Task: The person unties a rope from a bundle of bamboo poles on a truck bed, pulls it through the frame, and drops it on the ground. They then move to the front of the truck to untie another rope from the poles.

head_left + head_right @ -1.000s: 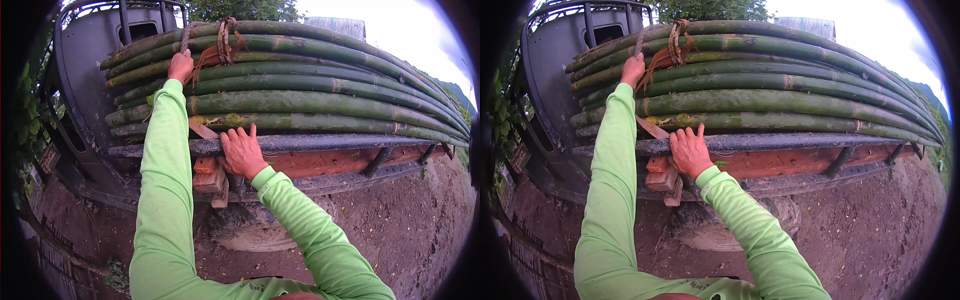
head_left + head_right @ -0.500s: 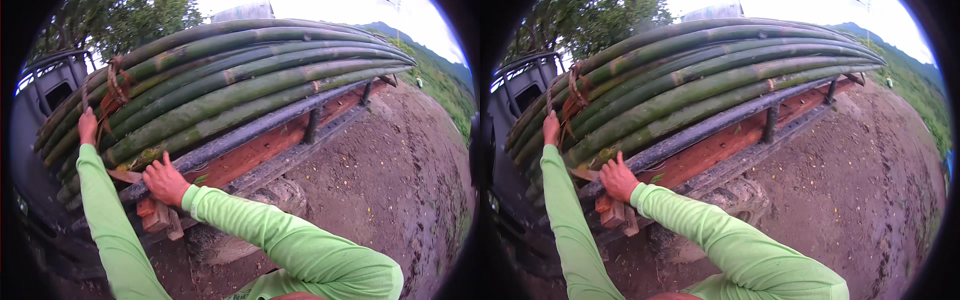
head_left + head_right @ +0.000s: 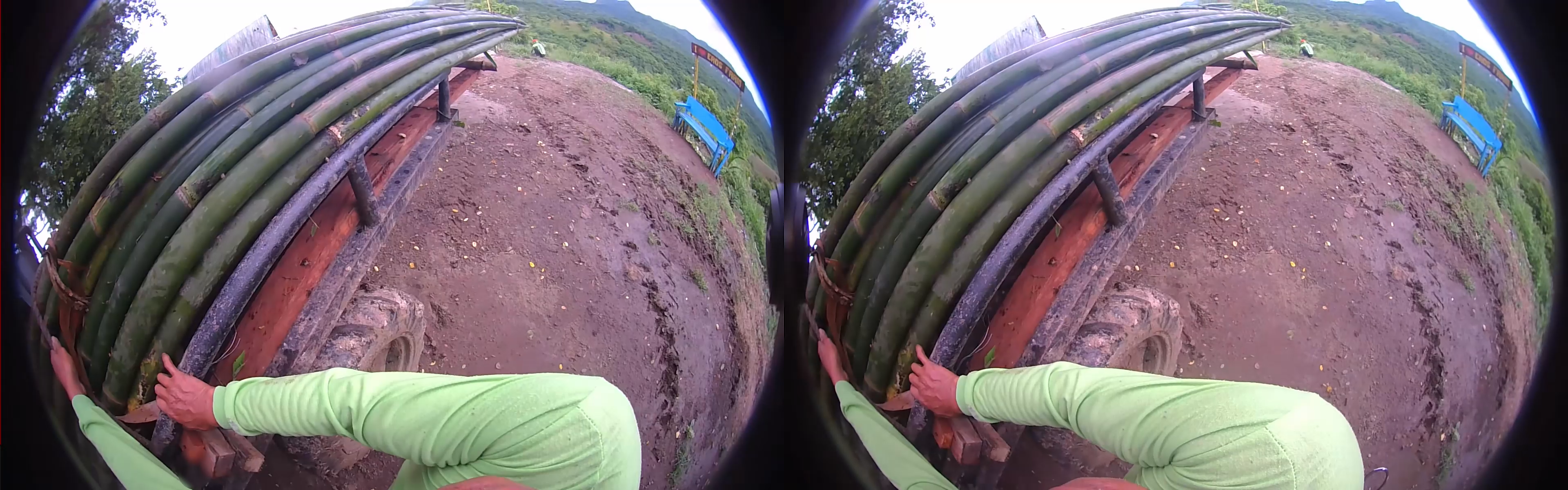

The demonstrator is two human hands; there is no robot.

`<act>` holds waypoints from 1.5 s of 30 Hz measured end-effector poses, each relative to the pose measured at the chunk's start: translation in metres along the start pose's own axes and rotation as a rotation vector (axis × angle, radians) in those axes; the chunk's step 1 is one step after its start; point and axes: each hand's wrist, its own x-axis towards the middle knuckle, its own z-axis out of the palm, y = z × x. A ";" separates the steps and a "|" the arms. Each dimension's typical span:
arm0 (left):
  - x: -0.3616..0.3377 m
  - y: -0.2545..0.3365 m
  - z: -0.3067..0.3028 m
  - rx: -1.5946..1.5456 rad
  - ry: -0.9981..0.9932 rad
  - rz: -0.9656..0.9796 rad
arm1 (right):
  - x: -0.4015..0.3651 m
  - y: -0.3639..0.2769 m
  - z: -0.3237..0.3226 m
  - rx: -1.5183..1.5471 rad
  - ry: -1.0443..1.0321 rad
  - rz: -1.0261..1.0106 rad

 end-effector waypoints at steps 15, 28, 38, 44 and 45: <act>-0.009 0.014 0.001 0.010 0.026 0.003 | 0.000 0.002 -0.001 -0.009 -0.004 -0.003; -0.112 0.142 -0.025 0.139 0.138 -0.115 | 0.011 0.002 -0.017 -0.012 -0.205 -0.052; -0.119 0.149 -0.027 0.055 0.109 -0.225 | 0.014 0.000 -0.023 -0.004 -0.230 -0.038; -0.126 0.156 -0.032 0.039 0.093 -0.219 | 0.015 -0.002 -0.025 -0.001 -0.271 -0.028; -0.127 0.158 -0.032 0.038 0.092 -0.219 | 0.015 -0.001 -0.024 -0.001 -0.268 -0.027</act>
